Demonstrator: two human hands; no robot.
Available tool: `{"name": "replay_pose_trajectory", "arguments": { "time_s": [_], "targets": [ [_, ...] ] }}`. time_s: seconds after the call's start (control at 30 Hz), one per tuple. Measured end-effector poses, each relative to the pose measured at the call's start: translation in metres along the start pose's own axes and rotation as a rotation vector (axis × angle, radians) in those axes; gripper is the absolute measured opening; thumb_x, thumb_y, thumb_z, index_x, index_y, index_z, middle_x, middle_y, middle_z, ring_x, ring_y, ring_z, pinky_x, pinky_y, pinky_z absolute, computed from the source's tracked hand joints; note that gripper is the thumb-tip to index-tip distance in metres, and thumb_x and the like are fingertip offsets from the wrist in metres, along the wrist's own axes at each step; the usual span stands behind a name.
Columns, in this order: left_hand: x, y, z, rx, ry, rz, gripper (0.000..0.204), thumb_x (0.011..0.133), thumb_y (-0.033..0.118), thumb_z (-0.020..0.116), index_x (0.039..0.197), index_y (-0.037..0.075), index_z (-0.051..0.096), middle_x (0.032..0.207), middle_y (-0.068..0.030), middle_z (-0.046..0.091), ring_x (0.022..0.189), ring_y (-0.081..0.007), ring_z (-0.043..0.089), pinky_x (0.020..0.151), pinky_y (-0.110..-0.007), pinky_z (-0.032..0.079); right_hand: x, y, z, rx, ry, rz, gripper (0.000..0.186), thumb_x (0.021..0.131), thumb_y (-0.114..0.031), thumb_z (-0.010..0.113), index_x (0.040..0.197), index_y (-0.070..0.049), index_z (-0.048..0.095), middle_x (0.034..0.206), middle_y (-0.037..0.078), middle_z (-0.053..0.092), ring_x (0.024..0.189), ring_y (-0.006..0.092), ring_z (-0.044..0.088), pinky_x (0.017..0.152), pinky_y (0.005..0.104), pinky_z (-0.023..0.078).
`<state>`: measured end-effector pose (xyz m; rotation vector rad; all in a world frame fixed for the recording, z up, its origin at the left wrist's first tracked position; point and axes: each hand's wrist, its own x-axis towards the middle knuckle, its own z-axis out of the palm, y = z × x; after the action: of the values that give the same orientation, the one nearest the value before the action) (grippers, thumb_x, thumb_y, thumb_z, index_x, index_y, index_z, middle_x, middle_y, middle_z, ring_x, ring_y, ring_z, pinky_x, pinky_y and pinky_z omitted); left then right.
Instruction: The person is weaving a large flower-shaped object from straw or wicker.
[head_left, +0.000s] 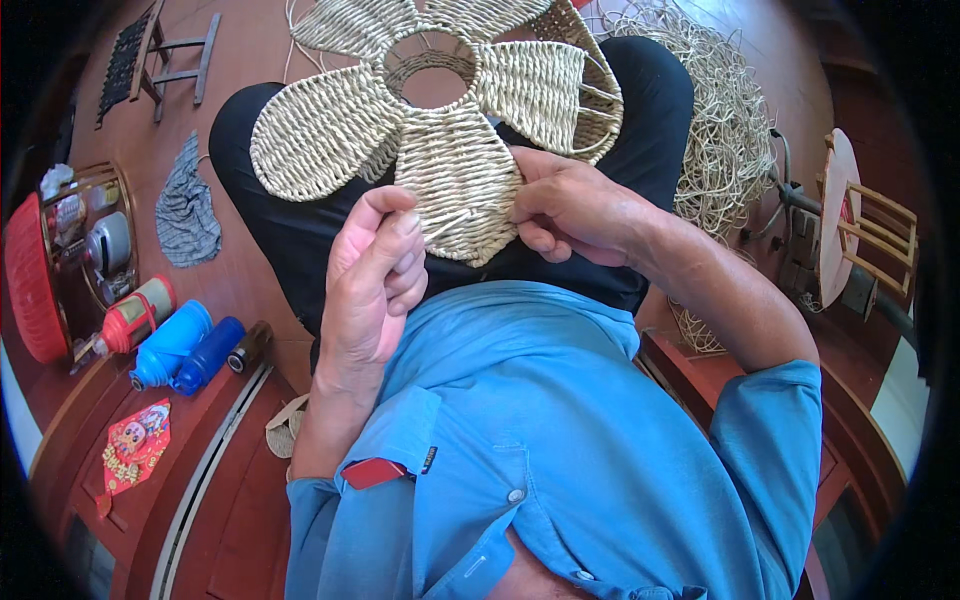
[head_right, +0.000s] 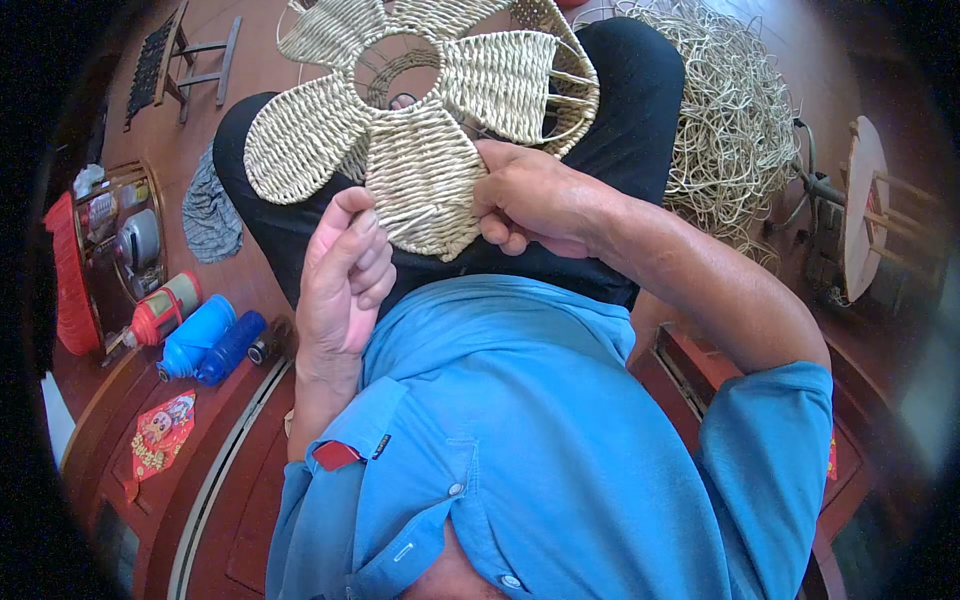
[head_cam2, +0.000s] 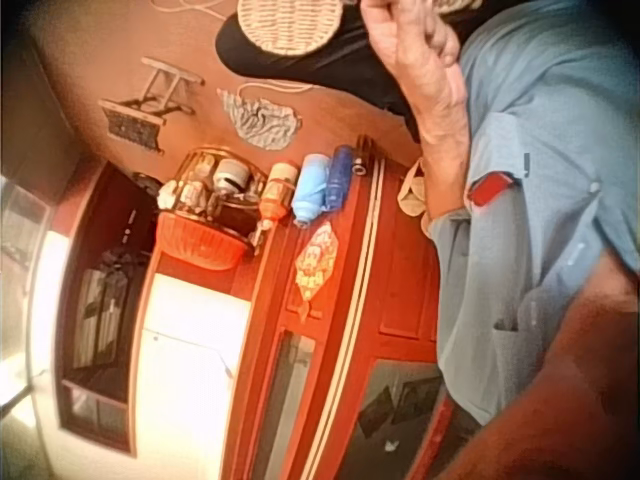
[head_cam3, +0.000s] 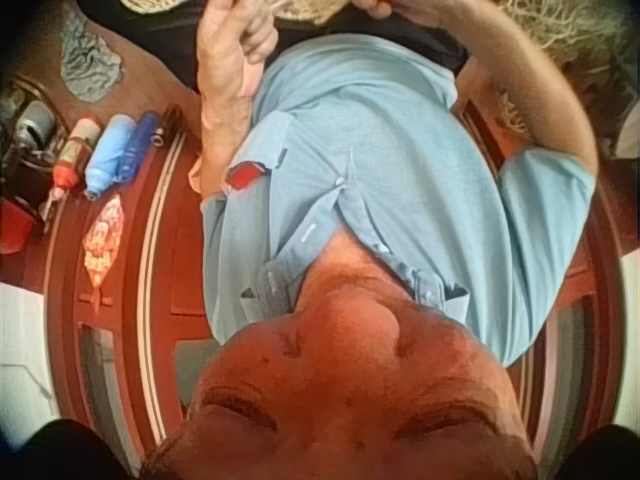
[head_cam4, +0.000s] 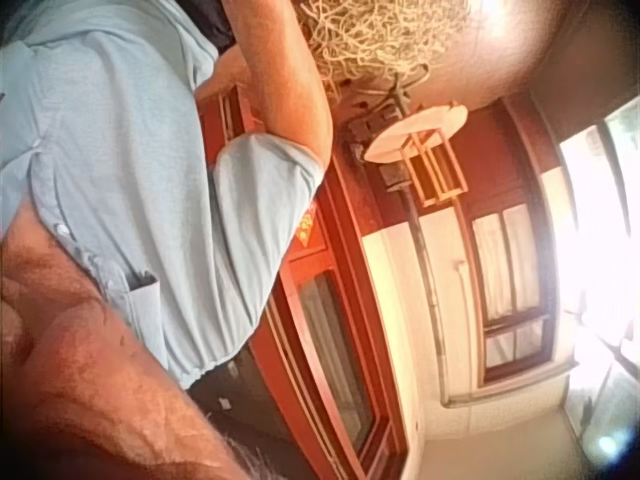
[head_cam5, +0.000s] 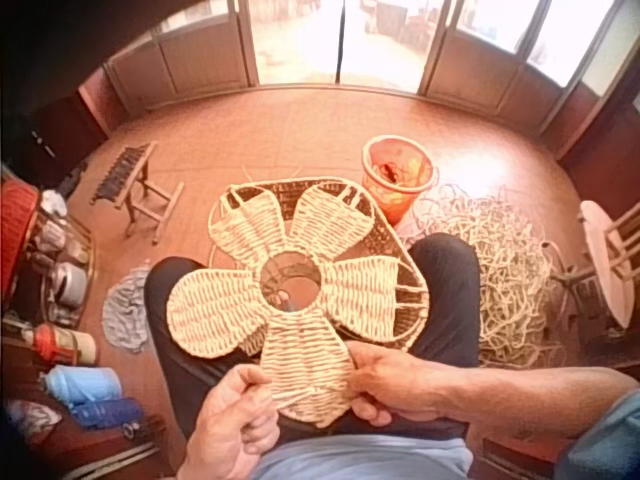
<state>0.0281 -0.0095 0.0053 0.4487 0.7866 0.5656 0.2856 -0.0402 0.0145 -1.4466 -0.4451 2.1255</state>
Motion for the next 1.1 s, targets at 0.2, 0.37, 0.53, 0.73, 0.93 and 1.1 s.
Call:
{"name": "replay_pose_trajectory", "arguments": {
  "time_s": [0.2,0.37,0.53,0.73,0.93,1.1],
  "targets": [
    [-0.020,0.014,-0.047,-0.163,0.089,0.363,0.019,0.115,0.008,0.053,0.133,0.007,0.058,0.078,0.0064,0.038,0.055,-0.0015,0.029,0.045,-0.020,0.026,-0.003,0.002,0.005,-0.022,0.019,-0.051,0.040,0.101,-0.001,0.050,0.140,0.003,0.058,0.083,0.003,0.061,0.059,0.0089,0.054,0.051,0.0275,0.047],
    [-0.027,0.045,-0.106,0.230,0.428,0.459,0.022,0.118,0.018,0.054,0.136,0.007,0.061,0.074,0.0092,0.035,0.056,0.0009,0.028,0.046,-0.019,0.025,-0.016,-0.010,0.003,-0.276,0.051,-0.043,0.036,0.103,-0.006,0.054,0.136,0.006,0.059,0.097,0.009,0.068,0.073,0.0107,0.070,0.056,0.0284,0.054],
    [-0.045,0.057,-0.154,0.518,0.738,0.645,0.024,0.118,0.024,0.056,0.130,0.005,0.067,0.079,0.0062,0.051,0.060,-0.0015,0.042,0.052,-0.021,0.037,-0.036,-0.001,0.020,-1.014,0.536,-0.681,0.048,0.099,-0.015,0.075,0.145,-0.008,0.063,0.108,0.014,0.070,0.075,0.0273,0.074,0.070,0.0397,0.060],
    [-0.014,-0.006,-0.267,0.556,0.888,0.396,0.024,0.115,0.022,0.060,0.121,0.004,0.074,0.091,0.0007,0.066,0.066,-0.0068,0.057,0.058,-0.024,0.048,-0.024,-0.003,0.039,-1.207,0.363,-0.728,0.031,0.097,-0.015,0.080,0.128,-0.013,0.074,0.107,0.011,0.068,0.086,0.0321,0.072,0.075,0.0446,0.058],
    [-0.009,-0.129,-0.396,0.204,0.926,-0.071,0.018,0.096,0.006,0.066,0.111,0.002,0.075,0.085,-0.0048,0.070,0.065,-0.0126,0.065,0.053,-0.029,0.053,0.000,0.006,0.053,-1.325,0.301,-0.786,0.016,0.095,-0.012,0.082,0.110,-0.008,0.075,0.104,0.012,0.068,0.095,0.0353,0.072,0.080,0.0462,0.058],
    [0.045,-0.267,-0.433,-0.111,0.840,-0.258,0.012,0.092,0.010,0.071,0.099,0.003,0.078,0.074,-0.0103,0.072,0.066,-0.0217,0.074,0.056,-0.036,0.060,0.000,0.002,0.049,-1.362,0.313,-0.699,0.013,0.096,-0.008,0.080,0.108,-0.006,0.073,0.101,0.013,0.069,0.087,0.0336,0.072,0.076,0.0425,0.058]
  ]
}}
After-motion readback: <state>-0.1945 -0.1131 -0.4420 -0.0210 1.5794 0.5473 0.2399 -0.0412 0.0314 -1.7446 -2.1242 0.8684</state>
